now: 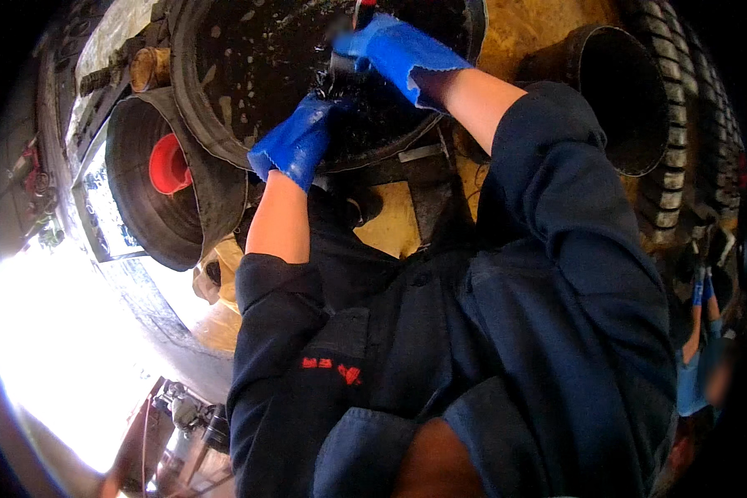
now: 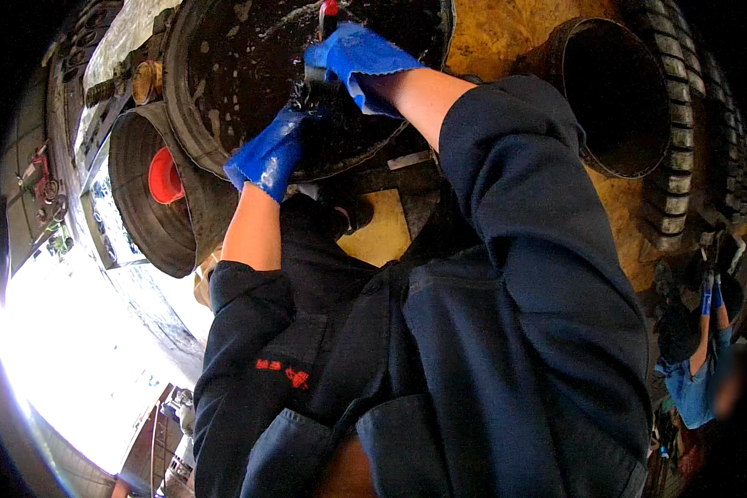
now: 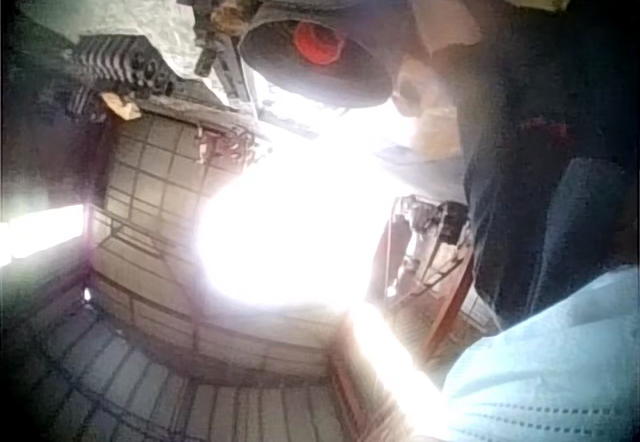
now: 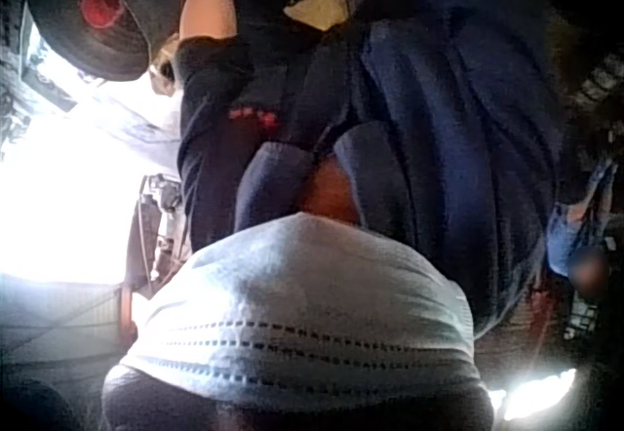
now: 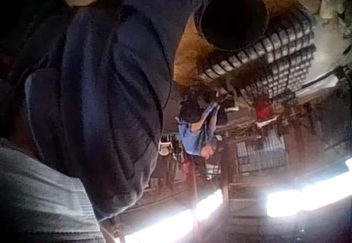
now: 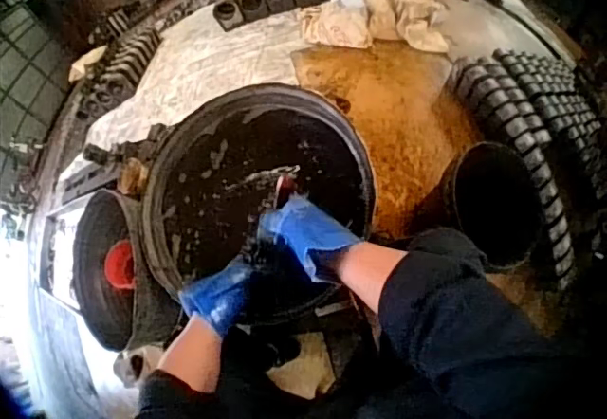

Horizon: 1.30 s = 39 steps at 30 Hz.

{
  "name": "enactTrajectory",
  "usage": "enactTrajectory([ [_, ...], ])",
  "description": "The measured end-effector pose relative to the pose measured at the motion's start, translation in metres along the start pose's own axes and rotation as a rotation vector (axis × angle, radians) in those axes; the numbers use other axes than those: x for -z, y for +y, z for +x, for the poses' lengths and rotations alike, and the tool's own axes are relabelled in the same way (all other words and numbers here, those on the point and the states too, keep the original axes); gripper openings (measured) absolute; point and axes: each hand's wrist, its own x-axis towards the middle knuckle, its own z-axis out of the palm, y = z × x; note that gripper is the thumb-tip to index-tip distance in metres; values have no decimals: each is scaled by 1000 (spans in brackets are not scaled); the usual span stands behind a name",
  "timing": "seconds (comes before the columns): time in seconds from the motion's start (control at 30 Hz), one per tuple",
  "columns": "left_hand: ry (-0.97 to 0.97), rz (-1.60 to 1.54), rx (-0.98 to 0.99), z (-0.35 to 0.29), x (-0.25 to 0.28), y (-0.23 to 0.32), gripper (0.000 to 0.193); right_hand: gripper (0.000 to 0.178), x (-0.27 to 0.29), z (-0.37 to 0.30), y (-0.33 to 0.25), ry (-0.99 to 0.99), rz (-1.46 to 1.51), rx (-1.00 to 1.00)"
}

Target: The person cleans dark metal rings by dipping them into a barrel of liquid and scrubbing them with a brush, then moves the rings between different barrels and places some on the floor.

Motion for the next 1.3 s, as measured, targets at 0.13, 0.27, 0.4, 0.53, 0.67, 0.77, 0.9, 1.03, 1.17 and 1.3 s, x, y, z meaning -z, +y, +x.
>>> enactTrajectory([
  [0.13,15,-101,18,1,-8,-4,40,34,26,14,4,301,-216,159],
  [0.27,-15,-31,-44,-4,12,-10,40,40,30,18,-6,223,-199,148],
  [0.4,-81,187,-125,-13,21,-2,46,47,-4,37,1,44,-94,101],
  [0.53,-20,430,50,-62,-17,58,49,54,-43,74,35,-34,-298,36],
  [0.67,32,476,93,-55,6,33,49,57,-34,55,17,62,-486,71],
  [0.77,7,422,29,-34,5,26,49,52,-21,72,32,182,-567,61],
  [0.9,17,346,-15,-15,18,10,48,46,-26,40,-15,81,-405,91],
  [1.03,-28,363,-7,-20,8,19,47,54,-31,38,11,-113,-309,201],
  [1.17,-22,348,-18,-21,11,19,47,41,-29,52,8,69,-519,87],
  [1.3,-22,328,-20,-17,11,16,46,43,-5,30,28,118,-383,82],
])
